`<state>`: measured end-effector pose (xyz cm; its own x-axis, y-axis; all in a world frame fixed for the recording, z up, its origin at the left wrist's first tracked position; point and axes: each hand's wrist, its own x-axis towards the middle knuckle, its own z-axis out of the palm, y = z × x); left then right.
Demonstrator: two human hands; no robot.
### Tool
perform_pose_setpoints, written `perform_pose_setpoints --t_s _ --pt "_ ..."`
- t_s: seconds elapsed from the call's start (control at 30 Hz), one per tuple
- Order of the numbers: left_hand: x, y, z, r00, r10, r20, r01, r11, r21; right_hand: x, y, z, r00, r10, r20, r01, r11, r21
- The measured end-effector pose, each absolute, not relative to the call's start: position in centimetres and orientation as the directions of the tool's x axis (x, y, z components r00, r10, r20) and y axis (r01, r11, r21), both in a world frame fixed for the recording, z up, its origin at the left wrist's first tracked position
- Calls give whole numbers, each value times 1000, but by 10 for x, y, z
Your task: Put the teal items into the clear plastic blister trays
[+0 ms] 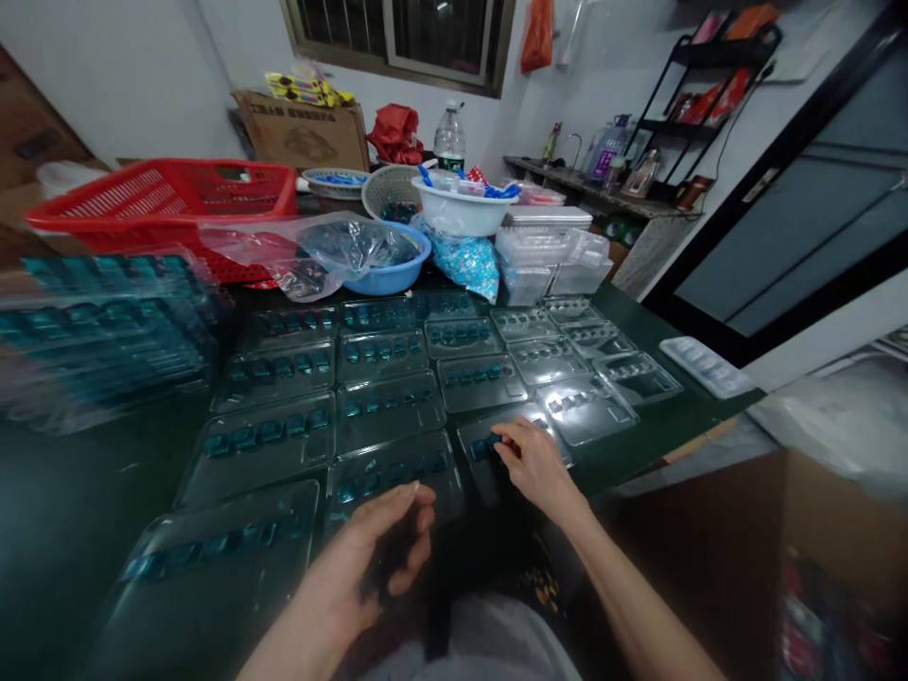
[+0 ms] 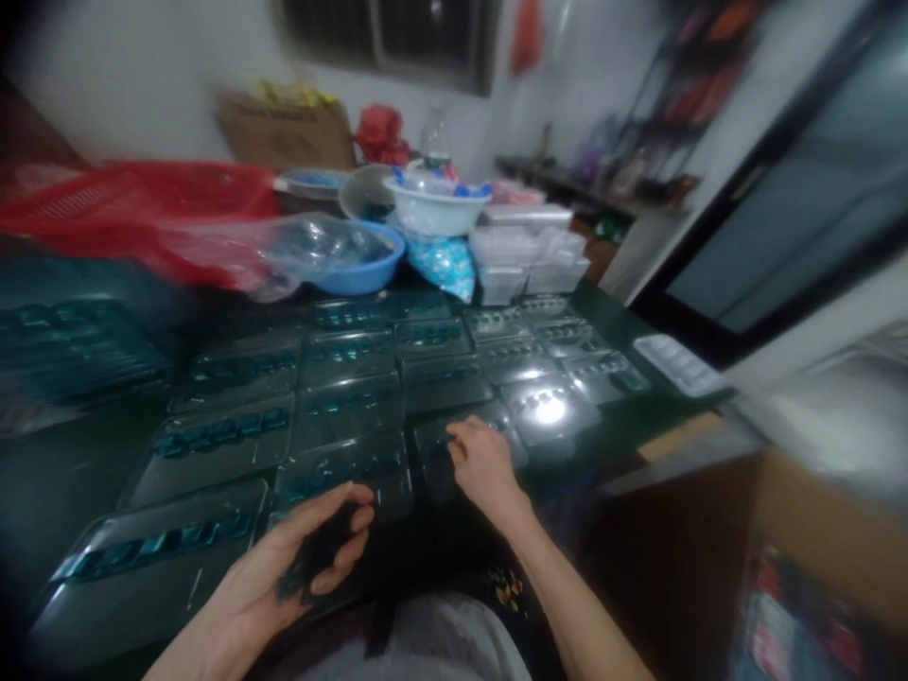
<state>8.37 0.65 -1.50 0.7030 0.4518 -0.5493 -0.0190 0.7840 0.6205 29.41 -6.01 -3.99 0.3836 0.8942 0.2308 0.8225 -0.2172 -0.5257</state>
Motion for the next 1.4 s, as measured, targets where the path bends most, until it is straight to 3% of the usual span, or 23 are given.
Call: perform_pose_setpoints --t_s 0.27,0.6,0.97,1.07,1.17,1.27,1.4 --pt "79 11 -15 728 420 -542 -21 804 595 291 -58 -33 374 917 141 902 -323 -288" --pt "81 15 -14 728 376 -573 -30 852 522 290 -60 -39 426 895 134 877 -372 -305" --pt "85 13 -9 781 368 -505 -63 850 522 279 -58 -27 403 912 78 910 -389 -145" --pt "85 11 -11 783 382 -490 -74 840 537 271 -67 -20 390 908 152 910 -356 -211" --pt "87 8 -12 779 388 -494 -75 838 541 252 -76 -6 303 924 235 892 -188 -412" --pt "91 2 -11 740 408 -535 -46 824 565 229 -77 9 122 967 225 813 33 -582" --pt "96 -6 -8 696 408 -591 28 807 590 217 -72 15 -19 986 164 741 124 -660"
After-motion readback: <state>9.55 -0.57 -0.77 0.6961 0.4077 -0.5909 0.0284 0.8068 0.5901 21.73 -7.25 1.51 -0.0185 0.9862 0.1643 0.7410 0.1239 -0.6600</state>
